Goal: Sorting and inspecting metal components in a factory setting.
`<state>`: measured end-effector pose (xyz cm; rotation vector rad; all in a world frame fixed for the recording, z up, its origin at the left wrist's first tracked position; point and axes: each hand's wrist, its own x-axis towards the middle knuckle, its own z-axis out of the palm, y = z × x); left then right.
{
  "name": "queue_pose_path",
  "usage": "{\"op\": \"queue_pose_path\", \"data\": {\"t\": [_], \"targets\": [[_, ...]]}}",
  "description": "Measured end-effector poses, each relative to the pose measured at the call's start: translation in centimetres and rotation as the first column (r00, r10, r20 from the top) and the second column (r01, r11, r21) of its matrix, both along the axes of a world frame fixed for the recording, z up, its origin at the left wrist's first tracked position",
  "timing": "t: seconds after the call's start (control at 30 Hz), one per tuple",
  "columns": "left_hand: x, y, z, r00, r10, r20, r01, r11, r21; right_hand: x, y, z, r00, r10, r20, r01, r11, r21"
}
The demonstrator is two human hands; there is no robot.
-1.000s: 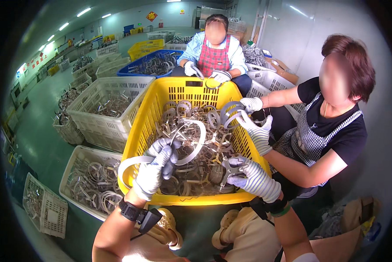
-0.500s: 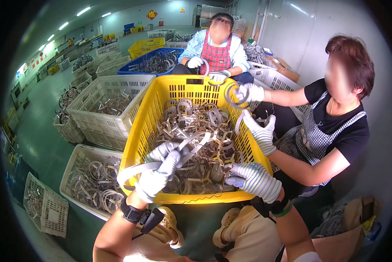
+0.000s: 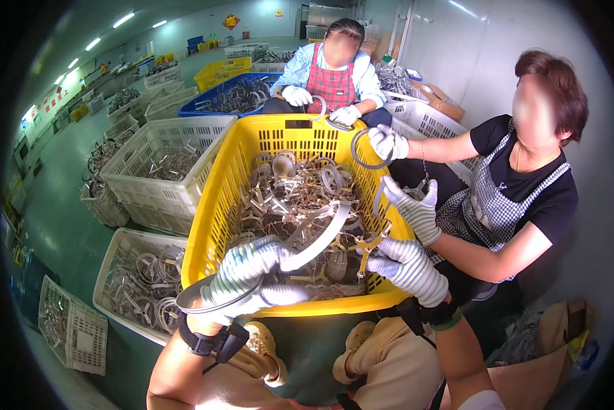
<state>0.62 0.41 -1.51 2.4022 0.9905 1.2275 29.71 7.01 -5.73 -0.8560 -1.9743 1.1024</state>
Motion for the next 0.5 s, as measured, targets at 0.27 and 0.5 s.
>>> {"op": "queue_pose_path", "data": {"t": [0.27, 0.5], "targets": [[1.0, 0.2, -0.3, 0.941, 0.322, -0.104, -0.282, 0.915, 0.287, -1.2, -1.8, 0.7, 0.979, -0.205, -0.014, 0.206, 0.976, 0.075], [3.1, -0.7, -0.1, 0.929, 0.248, 0.275, -0.195, 0.959, -0.206, -0.8, -2.7, 2.0, 0.966, -0.26, 0.012, 0.253, 0.948, 0.192]]}}
